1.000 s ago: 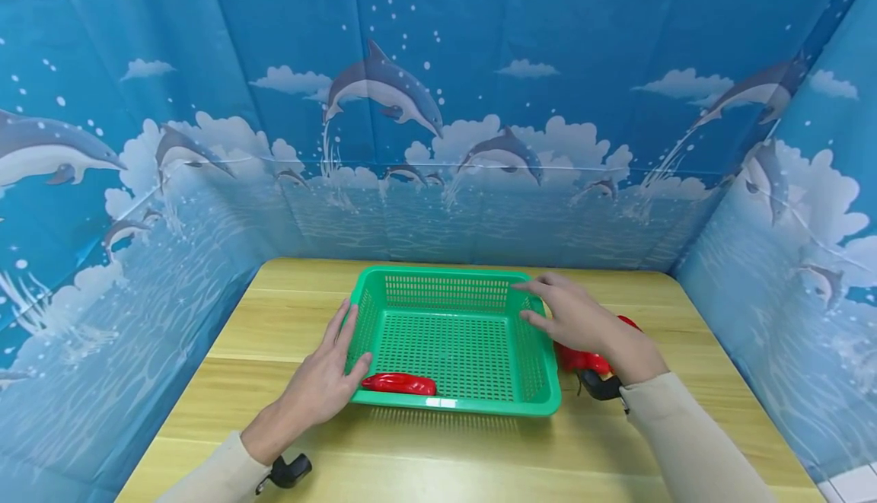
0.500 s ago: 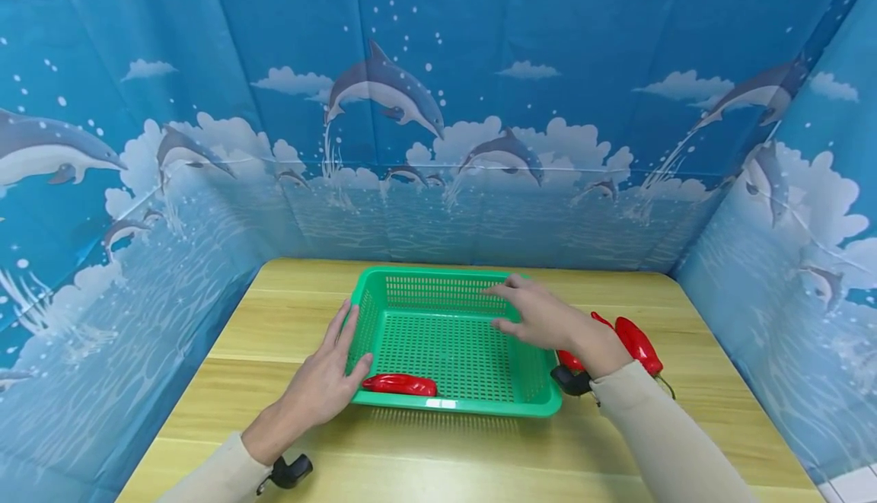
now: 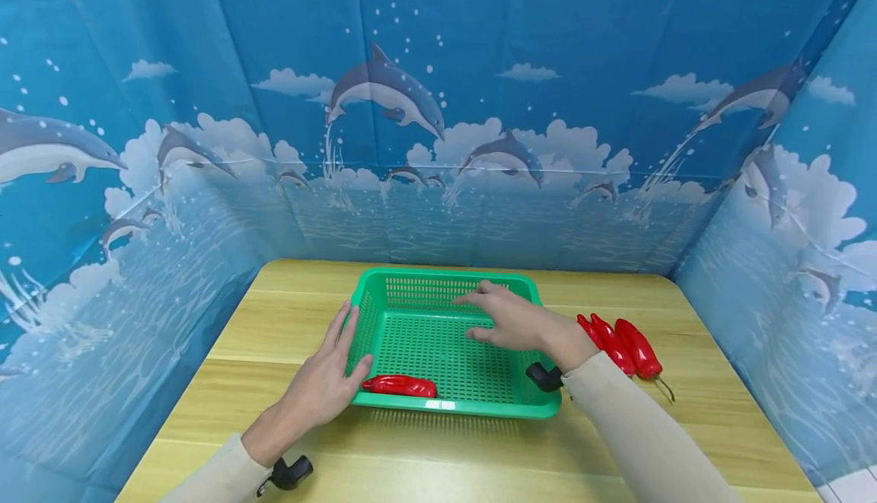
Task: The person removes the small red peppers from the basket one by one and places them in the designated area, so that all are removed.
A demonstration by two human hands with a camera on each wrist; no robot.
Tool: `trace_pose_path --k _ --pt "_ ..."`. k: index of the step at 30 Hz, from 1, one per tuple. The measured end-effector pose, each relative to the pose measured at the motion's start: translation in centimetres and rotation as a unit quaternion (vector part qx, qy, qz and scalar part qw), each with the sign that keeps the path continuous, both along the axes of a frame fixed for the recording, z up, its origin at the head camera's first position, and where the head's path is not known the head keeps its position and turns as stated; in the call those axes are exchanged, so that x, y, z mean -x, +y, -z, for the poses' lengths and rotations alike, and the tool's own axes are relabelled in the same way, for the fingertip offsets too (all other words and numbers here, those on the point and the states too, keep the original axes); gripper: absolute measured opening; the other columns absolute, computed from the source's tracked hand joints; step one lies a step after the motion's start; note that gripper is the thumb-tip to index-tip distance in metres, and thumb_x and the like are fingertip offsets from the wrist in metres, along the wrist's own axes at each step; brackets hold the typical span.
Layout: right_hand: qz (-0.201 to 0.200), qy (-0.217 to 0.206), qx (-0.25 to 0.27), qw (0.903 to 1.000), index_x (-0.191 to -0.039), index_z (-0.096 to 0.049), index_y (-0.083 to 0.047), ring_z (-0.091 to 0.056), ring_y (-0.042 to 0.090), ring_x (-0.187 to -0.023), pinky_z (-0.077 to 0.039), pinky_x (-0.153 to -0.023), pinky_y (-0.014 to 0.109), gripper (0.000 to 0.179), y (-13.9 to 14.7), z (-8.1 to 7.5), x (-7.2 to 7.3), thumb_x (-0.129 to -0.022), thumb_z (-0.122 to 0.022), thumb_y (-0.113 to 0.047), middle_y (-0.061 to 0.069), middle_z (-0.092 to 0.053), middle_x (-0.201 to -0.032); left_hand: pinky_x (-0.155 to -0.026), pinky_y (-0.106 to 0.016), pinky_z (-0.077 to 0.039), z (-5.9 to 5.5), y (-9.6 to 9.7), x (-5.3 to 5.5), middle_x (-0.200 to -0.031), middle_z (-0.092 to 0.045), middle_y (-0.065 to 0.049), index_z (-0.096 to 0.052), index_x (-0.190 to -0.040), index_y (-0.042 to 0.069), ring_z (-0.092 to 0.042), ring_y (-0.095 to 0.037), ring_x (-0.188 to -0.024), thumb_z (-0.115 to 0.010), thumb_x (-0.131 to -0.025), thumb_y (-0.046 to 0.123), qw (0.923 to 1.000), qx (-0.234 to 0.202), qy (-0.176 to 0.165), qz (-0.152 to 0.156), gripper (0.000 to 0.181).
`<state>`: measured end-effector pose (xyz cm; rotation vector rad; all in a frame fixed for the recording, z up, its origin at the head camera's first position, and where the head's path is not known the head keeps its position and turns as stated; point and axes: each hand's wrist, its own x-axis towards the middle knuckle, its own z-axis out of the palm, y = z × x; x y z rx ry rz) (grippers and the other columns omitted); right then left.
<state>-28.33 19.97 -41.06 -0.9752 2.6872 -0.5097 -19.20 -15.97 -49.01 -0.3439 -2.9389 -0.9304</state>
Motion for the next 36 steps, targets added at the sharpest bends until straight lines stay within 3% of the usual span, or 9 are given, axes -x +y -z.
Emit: trace_pose_path --k 6,18,27,36 --pt "-0.015 -0.028 -0.008 0.9994 -0.170 -0.062 -0.021 -0.060 0.044 -0.152 -0.056 -0.120 0.069 0.063 -1.4 0.4 0.2 -0.112 -0.082 -0.035 0.017 -0.059 -0.167 -0.042 -0.030 -0.041 0.0 0.1 0.0 -0.200 -0.002 -0.003 -0.011 -0.189 0.010 -0.045 -0.013 -0.045 -0.065 -0.117 0.040 1.0000 -0.002 -0.001 -0.001 0.094" --pt "-0.068 -0.089 -0.016 0.9936 -0.173 -0.059 -0.020 -0.055 0.042 -0.160 -0.050 -0.128 0.070 0.072 -4.1 1.6 0.7 -0.108 -0.085 -0.043 0.011 -0.058 -0.173 -0.043 -0.031 -0.042 0.1 0.0 0.1 -0.200 0.000 -0.002 -0.010 -0.189 0.011 -0.046 -0.013 -0.046 -0.065 -0.117 0.041 1.0000 -0.007 -0.007 -0.001 0.095" --pt "-0.104 -0.134 -0.026 0.9851 -0.173 -0.058 -0.021 -0.067 0.036 -0.147 -0.058 -0.120 0.061 0.078 -6.0 2.2 1.4 -0.104 -0.089 -0.042 0.005 -0.064 -0.167 -0.043 -0.031 -0.043 0.0 0.0 0.3 -0.200 0.000 -0.003 -0.008 -0.189 0.012 -0.047 -0.013 -0.046 -0.064 -0.117 0.040 0.9999 -0.006 -0.009 0.002 0.095" --pt "-0.113 -0.170 -0.043 0.9780 -0.174 -0.057 -0.025 -0.065 0.031 -0.155 -0.056 -0.127 0.058 0.080 -7.7 2.7 1.7 -0.102 -0.090 -0.039 0.002 -0.060 -0.173 -0.043 -0.031 -0.043 -0.1 0.0 0.3 -0.200 0.000 -0.004 -0.009 -0.189 0.010 -0.047 -0.012 -0.046 -0.064 -0.117 0.040 1.0000 -0.004 -0.009 0.003 0.095"
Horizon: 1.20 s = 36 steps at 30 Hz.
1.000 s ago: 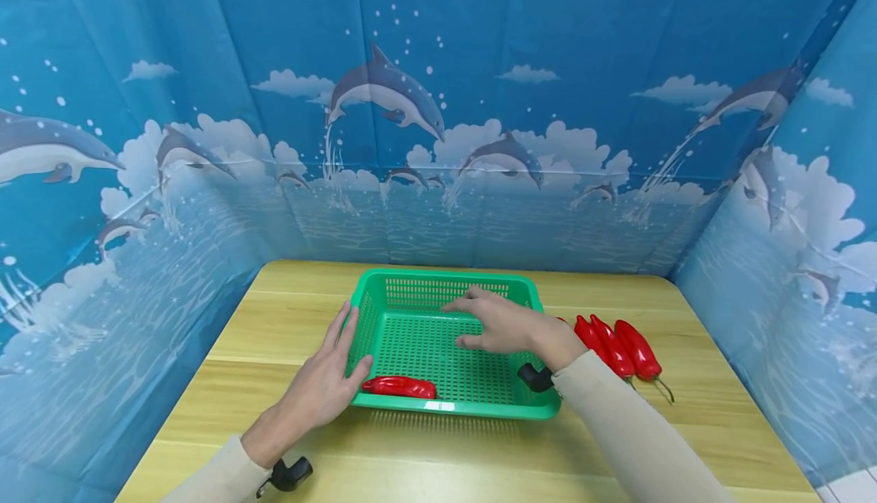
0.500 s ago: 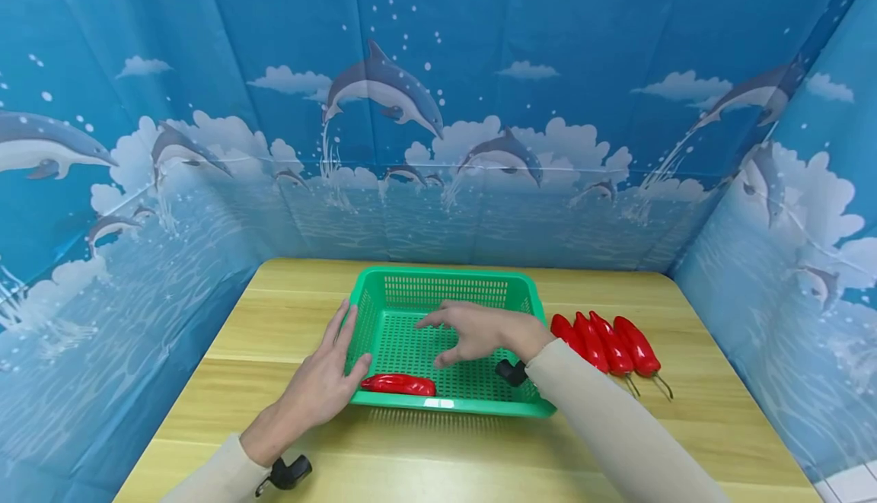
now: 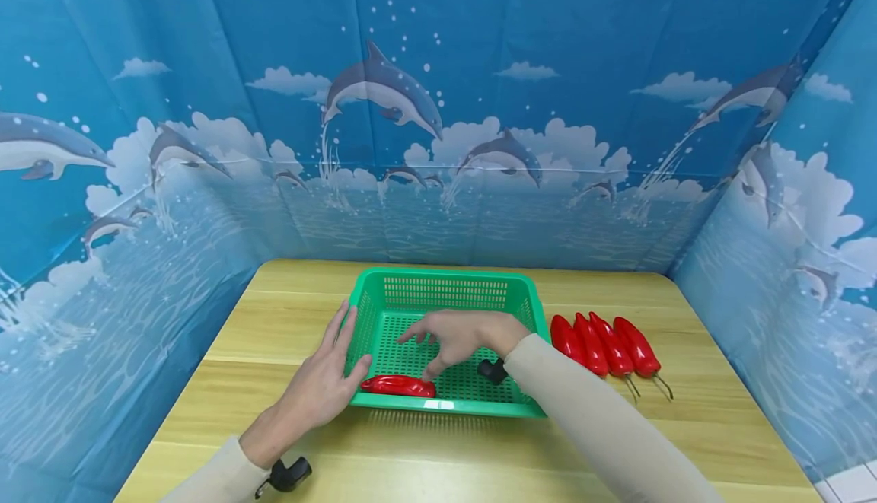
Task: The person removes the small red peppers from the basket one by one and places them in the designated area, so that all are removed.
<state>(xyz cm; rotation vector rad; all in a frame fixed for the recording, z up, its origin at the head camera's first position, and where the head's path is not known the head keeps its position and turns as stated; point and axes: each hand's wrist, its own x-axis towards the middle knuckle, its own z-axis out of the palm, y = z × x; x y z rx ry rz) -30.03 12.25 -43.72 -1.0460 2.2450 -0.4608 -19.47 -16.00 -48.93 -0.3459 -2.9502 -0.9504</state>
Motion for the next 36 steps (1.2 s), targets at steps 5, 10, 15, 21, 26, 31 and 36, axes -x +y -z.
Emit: trace_pose_path --k 5,10,15,21,26,31,36 --pt "-0.001 -0.021 -0.004 0.9998 -0.173 -0.058 -0.028 -0.067 0.031 -0.154 -0.056 -0.127 0.056 0.080 -0.9 0.2 0.0 -0.101 -0.091 -0.037 -0.001 -0.062 -0.171 -0.043 -0.030 -0.044 0.0 0.0 0.0 -0.200 -0.002 -0.006 -0.010 -0.189 0.010 -0.047 -0.012 -0.046 -0.064 -0.117 0.040 1.0000 0.002 0.002 0.001 0.095" --pt "-0.019 -0.045 0.007 0.9988 -0.172 -0.059 -0.027 -0.070 0.031 -0.150 -0.059 -0.125 0.050 0.079 -1.9 0.5 0.1 -0.101 -0.093 -0.032 -0.003 -0.062 -0.172 -0.043 -0.030 -0.043 0.1 -0.1 0.0 -0.200 -0.003 -0.005 -0.010 -0.189 0.011 -0.047 -0.012 -0.046 -0.064 -0.117 0.041 1.0000 0.005 0.004 0.000 0.095" --pt "-0.024 -0.054 -0.005 0.9983 -0.170 -0.062 -0.031 -0.075 0.027 -0.141 -0.062 -0.119 0.043 0.078 -2.8 1.0 0.0 -0.100 -0.095 -0.030 -0.002 -0.067 -0.166 -0.044 -0.030 -0.043 0.2 -0.1 0.0 -0.200 -0.003 -0.006 -0.009 -0.189 0.011 -0.046 -0.012 -0.046 -0.063 -0.118 0.044 1.0000 0.008 0.004 0.000 0.095" --pt "-0.027 -0.056 -0.023 0.9978 -0.168 -0.064 -0.036 -0.079 0.020 -0.132 -0.063 -0.116 0.040 0.076 -3.7 1.3 -0.2 -0.099 -0.096 -0.024 0.000 -0.073 -0.156 -0.044 -0.030 -0.043 0.1 -0.1 0.0 -0.200 -0.002 -0.006 -0.009 -0.189 0.011 -0.046 -0.012 -0.045 -0.062 -0.118 0.045 0.9999 0.011 0.006 0.001 0.094" --pt "-0.029 -0.065 -0.027 0.9971 -0.164 -0.069 -0.033 -0.081 0.010 -0.115 -0.065 -0.108 0.033 0.072 -4.2 1.4 -0.3 -0.099 -0.094 -0.015 0.000 -0.077 -0.144 -0.045 -0.029 -0.043 0.0 -0.1 0.0 -0.200 -0.001 -0.005 -0.009 -0.189 0.010 -0.046 -0.011 -0.046 -0.062 -0.119 0.045 1.0000 0.006 0.004 0.003 0.094" --pt "-0.037 -0.060 -0.029 0.9971 -0.160 -0.073 -0.031 -0.078 0.004 -0.102 -0.064 -0.100 0.029 0.066 -4.5 1.4 -0.4 -0.100 -0.093 -0.011 -0.008 -0.079 -0.125 -0.044 -0.030 -0.043 0.0 -0.1 0.0 -0.200 -0.001 -0.005 -0.009 -0.189 0.010 -0.047 -0.011 -0.045 -0.062 -0.118 0.044 1.0000 0.005 0.004 0.003 0.094" --pt "-0.036 -0.048 -0.027 0.9978 -0.160 -0.073 -0.029 -0.076 0.002 -0.100 -0.064 -0.096 0.028 0.064 -4.4 1.4 -0.5 -0.101 -0.092 -0.011 -0.011 -0.077 -0.118 -0.044 -0.029 -0.042 0.0 -0.1 0.0 -0.200 -0.002 -0.005 -0.010 -0.189 0.010 -0.046 -0.011 -0.046 -0.062 -0.118 0.044 1.0000 0.005 0.006 0.003 0.094"
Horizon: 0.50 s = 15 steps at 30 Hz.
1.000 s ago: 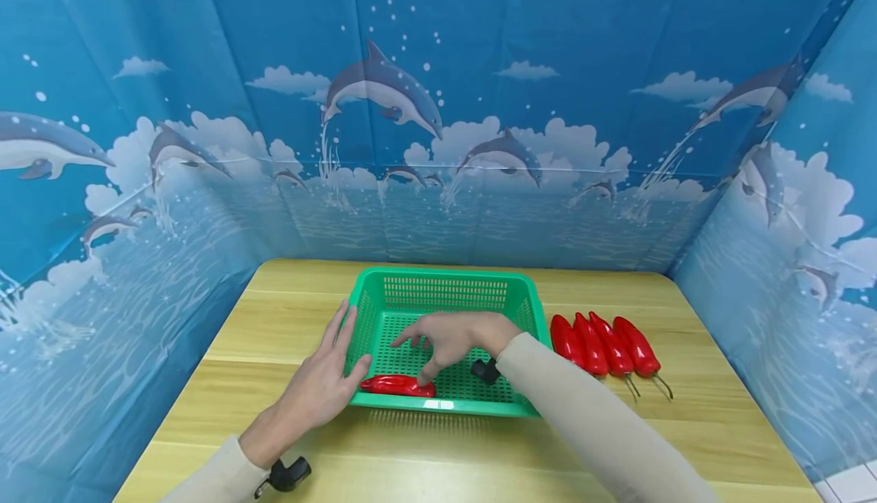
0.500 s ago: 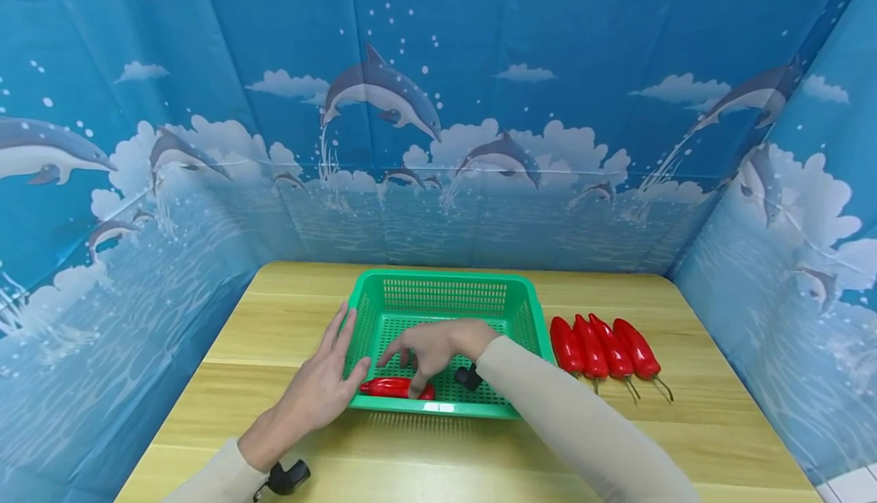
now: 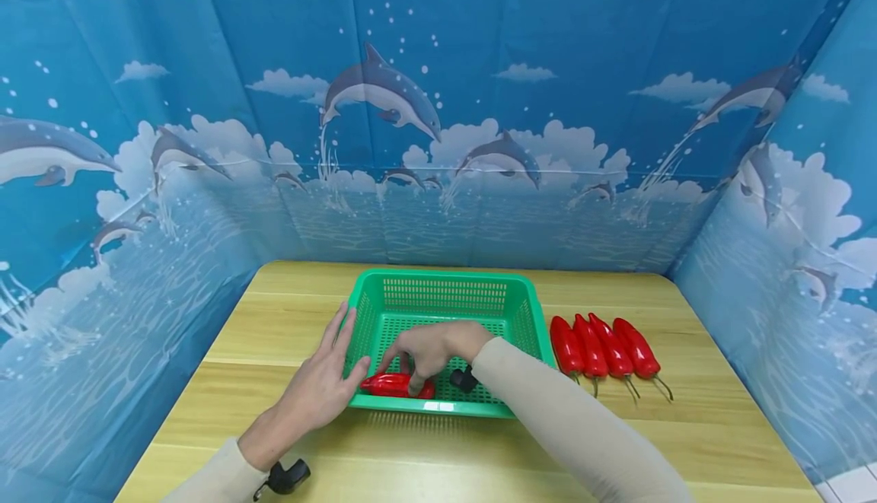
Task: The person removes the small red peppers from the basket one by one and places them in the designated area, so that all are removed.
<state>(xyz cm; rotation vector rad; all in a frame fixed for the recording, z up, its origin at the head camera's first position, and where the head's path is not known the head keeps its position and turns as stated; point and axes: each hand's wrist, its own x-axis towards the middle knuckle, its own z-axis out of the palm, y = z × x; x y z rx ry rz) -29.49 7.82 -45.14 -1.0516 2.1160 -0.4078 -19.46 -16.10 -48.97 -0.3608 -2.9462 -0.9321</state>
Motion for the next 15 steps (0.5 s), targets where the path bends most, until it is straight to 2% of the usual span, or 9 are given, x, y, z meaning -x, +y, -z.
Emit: trace_pose_path --k 8,15 --pt "0.004 0.016 0.003 0.9999 -0.161 -0.072 -0.029 -0.074 0.003 -0.102 -0.064 -0.095 0.029 0.065 0.32 0.09 0.02 -0.101 -0.093 -0.015 -0.012 -0.077 -0.116 -0.044 -0.030 -0.042 -0.04 0.04 -0.02 -0.200 -0.003 -0.006 -0.011 -0.189 0.010 -0.046 -0.011 -0.046 -0.063 -0.118 0.044 1.0000 0.004 0.001 -0.004 0.094" --pt "0.007 0.047 -0.004 0.9989 -0.160 -0.072 -0.029 -0.070 0.005 -0.103 -0.063 -0.092 0.031 0.063 0.68 0.14 0.00 -0.101 -0.092 -0.019 -0.010 -0.077 -0.116 -0.044 -0.030 -0.041 -0.01 0.05 0.04 -0.200 -0.003 -0.005 -0.011 -0.189 0.011 -0.046 -0.011 -0.046 -0.063 -0.118 0.044 1.0000 0.004 0.001 -0.004 0.094"
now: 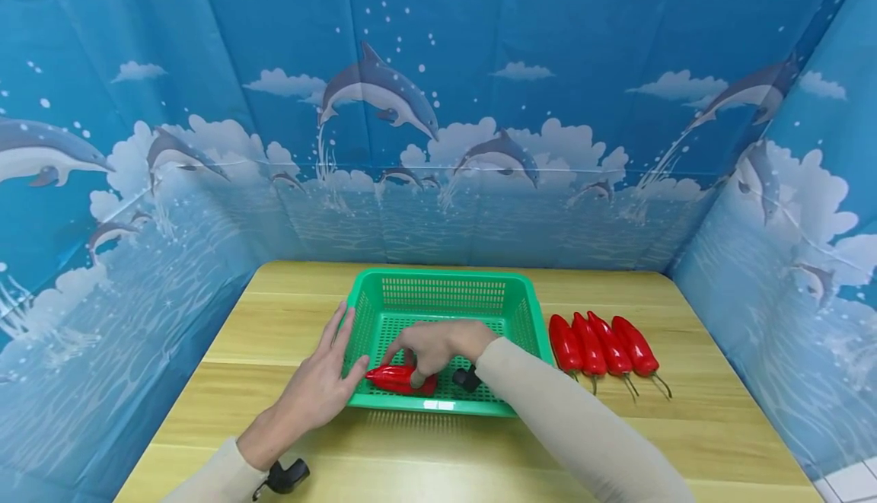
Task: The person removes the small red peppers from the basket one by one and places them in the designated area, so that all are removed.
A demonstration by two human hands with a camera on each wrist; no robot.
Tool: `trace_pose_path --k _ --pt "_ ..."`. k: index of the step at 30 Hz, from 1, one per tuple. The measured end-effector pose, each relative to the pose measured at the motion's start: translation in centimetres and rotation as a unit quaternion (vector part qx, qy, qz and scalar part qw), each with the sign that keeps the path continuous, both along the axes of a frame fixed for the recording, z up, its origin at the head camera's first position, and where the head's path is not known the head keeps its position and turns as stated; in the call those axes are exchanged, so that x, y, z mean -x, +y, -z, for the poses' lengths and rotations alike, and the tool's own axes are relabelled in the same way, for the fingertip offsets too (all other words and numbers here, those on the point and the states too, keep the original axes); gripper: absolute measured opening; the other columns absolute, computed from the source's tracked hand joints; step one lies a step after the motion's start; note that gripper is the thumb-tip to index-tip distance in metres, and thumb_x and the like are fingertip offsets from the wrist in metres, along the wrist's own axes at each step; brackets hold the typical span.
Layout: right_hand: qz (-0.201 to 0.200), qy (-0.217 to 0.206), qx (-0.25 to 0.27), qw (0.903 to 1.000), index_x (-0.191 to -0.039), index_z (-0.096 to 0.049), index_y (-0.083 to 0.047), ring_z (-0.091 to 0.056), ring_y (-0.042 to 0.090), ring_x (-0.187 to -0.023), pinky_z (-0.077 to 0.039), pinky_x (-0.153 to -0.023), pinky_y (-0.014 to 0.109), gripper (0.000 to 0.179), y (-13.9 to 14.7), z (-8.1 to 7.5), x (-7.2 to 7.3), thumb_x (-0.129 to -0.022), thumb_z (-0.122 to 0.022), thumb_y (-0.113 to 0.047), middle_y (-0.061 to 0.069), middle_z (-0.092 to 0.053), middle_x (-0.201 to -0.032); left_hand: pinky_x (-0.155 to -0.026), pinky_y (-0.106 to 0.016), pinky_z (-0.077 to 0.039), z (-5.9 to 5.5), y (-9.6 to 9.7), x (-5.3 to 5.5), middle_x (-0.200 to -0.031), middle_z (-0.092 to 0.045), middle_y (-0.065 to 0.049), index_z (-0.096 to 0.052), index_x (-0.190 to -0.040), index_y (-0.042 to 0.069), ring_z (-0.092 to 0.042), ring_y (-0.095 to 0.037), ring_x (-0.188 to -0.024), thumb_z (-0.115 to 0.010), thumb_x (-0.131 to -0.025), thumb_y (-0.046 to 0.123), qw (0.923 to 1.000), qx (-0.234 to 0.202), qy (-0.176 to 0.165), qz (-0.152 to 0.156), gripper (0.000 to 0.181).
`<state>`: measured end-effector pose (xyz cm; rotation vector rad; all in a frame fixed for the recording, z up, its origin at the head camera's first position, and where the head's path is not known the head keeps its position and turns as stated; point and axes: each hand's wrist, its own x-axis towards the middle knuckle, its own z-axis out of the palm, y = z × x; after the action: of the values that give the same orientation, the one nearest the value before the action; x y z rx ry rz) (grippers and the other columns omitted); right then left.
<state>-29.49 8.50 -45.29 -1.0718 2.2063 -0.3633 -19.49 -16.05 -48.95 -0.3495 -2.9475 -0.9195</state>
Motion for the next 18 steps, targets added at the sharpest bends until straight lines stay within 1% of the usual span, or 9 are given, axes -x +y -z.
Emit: trace_pose_path --k 5,12,18 --pt "0.004 0.011 0.010 0.9999 -0.161 -0.071 -0.030 -0.071 0.004 -0.101 -0.063 -0.092 0.030 0.065 0.3 0.1 0.1 -0.100 -0.090 -0.018 -0.010 -0.078 -0.117 -0.044 -0.030 -0.041 0.2 -0.1 0.0 -0.200 -0.002 -0.004 -0.010 -0.189 0.012 -0.045 -0.011 -0.046 -0.061 -0.118 0.045 1.0000 -0.001 0.000 0.000 0.093" --pt "0.020 0.002 0.024 0.9995 -0.162 -0.070 -0.026 -0.075 0.005 -0.093 -0.064 -0.087 0.029 0.065 0.7 0.0 0.0 -0.101 -0.086 -0.011 -0.007 -0.080 -0.113 -0.043 -0.030 -0.041 0.2 -0.1 -0.1 -0.200 -0.002 -0.004 -0.010 -0.189 0.013 -0.045 -0.012 -0.046 -0.062 -0.118 0.045 1.0000 -0.004 -0.002 -0.001 0.094" --pt "0.031 -0.003 0.025 0.9992 -0.164 -0.068 -0.025 -0.076 0.006 -0.090 -0.063 -0.087 0.030 0.067 1.1 -0.4 0.0 -0.101 -0.085 -0.009 -0.009 -0.080 -0.113 -0.044 -0.030 -0.041 0.1 0.0 -0.1 -0.200 -0.003 -0.004 -0.010 -0.189 0.013 -0.046 -0.012 -0.046 -0.061 -0.118 0.044 1.0000 -0.005 -0.002 -0.003 0.093"
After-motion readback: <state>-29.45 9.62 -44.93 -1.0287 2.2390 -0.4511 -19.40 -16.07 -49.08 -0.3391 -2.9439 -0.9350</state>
